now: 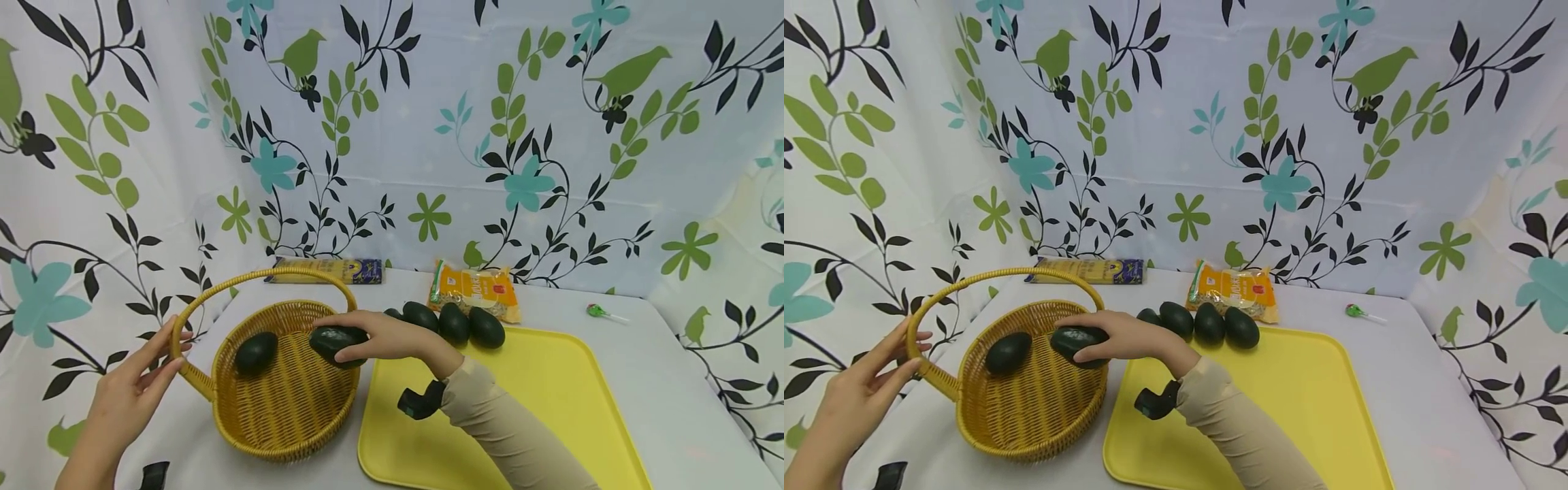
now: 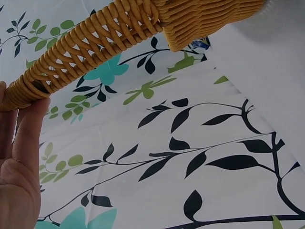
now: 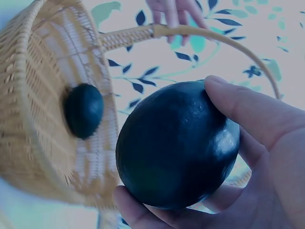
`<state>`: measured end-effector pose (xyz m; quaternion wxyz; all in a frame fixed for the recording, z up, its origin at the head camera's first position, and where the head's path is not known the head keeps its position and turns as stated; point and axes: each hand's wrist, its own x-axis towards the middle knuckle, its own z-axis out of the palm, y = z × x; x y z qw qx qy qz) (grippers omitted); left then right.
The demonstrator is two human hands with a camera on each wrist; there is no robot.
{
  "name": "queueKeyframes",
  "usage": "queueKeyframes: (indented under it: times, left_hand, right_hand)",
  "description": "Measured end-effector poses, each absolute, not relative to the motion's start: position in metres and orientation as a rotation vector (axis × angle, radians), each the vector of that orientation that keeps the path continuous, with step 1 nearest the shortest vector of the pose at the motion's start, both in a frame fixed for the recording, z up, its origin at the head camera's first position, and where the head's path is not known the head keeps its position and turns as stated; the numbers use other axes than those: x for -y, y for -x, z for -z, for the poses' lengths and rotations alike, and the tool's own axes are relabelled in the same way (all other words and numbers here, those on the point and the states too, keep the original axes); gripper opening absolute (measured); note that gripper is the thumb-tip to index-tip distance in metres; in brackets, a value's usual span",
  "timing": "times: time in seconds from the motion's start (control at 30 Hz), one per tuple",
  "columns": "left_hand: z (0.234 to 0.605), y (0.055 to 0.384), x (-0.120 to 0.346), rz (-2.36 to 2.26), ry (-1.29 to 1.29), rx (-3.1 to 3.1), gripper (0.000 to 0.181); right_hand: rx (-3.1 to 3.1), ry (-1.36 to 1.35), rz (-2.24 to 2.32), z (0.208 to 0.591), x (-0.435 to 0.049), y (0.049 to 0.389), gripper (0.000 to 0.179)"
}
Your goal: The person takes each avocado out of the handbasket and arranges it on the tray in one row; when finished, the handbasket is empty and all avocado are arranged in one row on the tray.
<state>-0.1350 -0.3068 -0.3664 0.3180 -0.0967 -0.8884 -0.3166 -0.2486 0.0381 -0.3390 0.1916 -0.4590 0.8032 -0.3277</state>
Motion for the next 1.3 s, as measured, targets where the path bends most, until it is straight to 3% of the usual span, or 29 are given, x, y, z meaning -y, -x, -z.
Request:
queueKeyframes:
  times: [0.6, 1.3]
  left_hand:
    - [0.367, 0.133, 0.303, 0.871, 0.245, 2.345, 0.067]
    - [0.367, 0.135, 0.303, 0.847, 0.188, 2.368, 0.069]
  right_hand:
    - [-2.493, 0.955, 1.140, 0.331, -0.164, 0.244, 0.056]
    - [-2.615, 0.694, 1.210, 0.326, -0.226, 0.241, 0.061]
